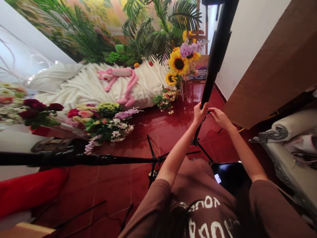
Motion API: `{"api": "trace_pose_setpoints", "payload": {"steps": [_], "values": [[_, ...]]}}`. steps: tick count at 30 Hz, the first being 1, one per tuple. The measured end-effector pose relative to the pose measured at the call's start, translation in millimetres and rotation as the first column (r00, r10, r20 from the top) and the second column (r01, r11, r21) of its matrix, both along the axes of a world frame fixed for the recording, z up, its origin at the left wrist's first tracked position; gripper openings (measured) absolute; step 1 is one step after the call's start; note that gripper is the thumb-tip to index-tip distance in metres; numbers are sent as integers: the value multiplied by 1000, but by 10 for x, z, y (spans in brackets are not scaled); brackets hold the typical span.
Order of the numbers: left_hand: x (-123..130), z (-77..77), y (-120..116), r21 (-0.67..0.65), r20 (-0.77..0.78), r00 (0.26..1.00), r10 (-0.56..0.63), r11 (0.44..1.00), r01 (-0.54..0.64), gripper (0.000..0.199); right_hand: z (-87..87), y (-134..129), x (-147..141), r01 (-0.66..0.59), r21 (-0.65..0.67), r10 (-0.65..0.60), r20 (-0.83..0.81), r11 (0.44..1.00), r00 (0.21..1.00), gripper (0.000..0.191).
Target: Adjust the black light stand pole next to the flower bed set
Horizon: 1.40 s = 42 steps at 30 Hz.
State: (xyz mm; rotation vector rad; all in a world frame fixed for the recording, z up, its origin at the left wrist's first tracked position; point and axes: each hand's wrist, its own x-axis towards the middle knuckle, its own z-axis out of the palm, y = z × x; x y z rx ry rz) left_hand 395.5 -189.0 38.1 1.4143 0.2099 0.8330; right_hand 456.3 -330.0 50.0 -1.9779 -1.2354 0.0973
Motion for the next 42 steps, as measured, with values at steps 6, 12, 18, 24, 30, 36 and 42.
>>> {"api": "trace_pose_setpoints", "payload": {"steps": [6,12,18,24,30,36,42], "values": [[-6,-16,-3,16,-16,1000,18,1000,-18,60,-225,207,-1,137,133,-118,-141,982,983,34],[3,-20,3,22,1,1000,14,1000,-14,61,-280,412,138,343,102,-211,-615,934,760,32],[8,-11,-3,20,-1,1000,24,1000,-24,61,-306,446,149,342,216,-176,-548,915,818,32],[-2,12,-20,7,-15,1000,27,1000,-27,61,-408,310,0,273,298,10,-692,915,722,47],[-14,47,-26,13,-35,998,42,999,-42,62,-365,390,-14,423,265,-86,-756,866,649,41],[-10,42,-25,23,-47,998,42,999,-41,65,-265,511,75,510,77,-270,-776,857,570,29],[-19,70,-34,-4,-52,998,22,1000,-22,63,-411,426,-108,351,243,0,-822,904,569,35]]}}
